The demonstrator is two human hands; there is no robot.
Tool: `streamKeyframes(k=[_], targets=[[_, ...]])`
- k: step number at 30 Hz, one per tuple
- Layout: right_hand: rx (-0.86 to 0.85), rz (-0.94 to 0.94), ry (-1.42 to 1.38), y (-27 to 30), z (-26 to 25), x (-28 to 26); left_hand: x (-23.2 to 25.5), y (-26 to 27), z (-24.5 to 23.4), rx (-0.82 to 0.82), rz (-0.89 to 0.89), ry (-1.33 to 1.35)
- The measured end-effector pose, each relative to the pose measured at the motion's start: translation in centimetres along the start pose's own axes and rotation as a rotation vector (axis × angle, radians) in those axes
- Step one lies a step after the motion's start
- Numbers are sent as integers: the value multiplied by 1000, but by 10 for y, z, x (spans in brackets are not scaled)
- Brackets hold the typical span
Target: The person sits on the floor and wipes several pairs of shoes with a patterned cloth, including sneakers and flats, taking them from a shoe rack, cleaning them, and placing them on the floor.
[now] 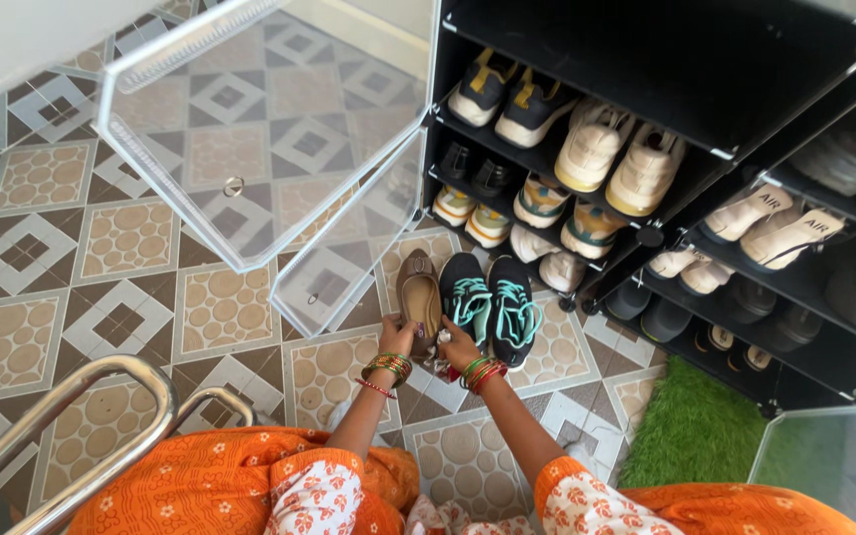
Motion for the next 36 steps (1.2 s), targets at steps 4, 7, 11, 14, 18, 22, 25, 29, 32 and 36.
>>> streamKeyframes(k=[4,7,11,14,18,22,25,29,32,36], targets=[[-7,10,-34,0,-2,-2,3,-3,-1,3,17,-90],[-21,47,-128,0,-6,0,3,-3,1,78,95,-218],[-9,26,-229,0,-18,-4,11,-3,7,166,171,-300],[35,-25,-233,1,-37,-10,20,2,17,177,252,-337],[72,-76,-262,1,-65,-21,35,13,36,106,334,-294],[66,128,-540,7,-81,-25,54,33,54,70,438,-208],[54,102,-616,19,-92,-48,69,42,66,-3,450,-133],[82,32,-657,22,-109,-68,96,53,81,-93,519,23],[122,46,-719,27,-129,-84,123,63,89,-180,546,115],[125,-41,-857,33,-155,-108,154,79,99,-224,544,101]])
Point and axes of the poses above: each hand's wrist, its own y-axis away from the middle knuckle, its own z-axis out of the palm, x = y × z, the point moved 2 cm from there along -y, towards the middle knuckle, and after that the axes turned 6 degrees about x, right-handed, at the moved point
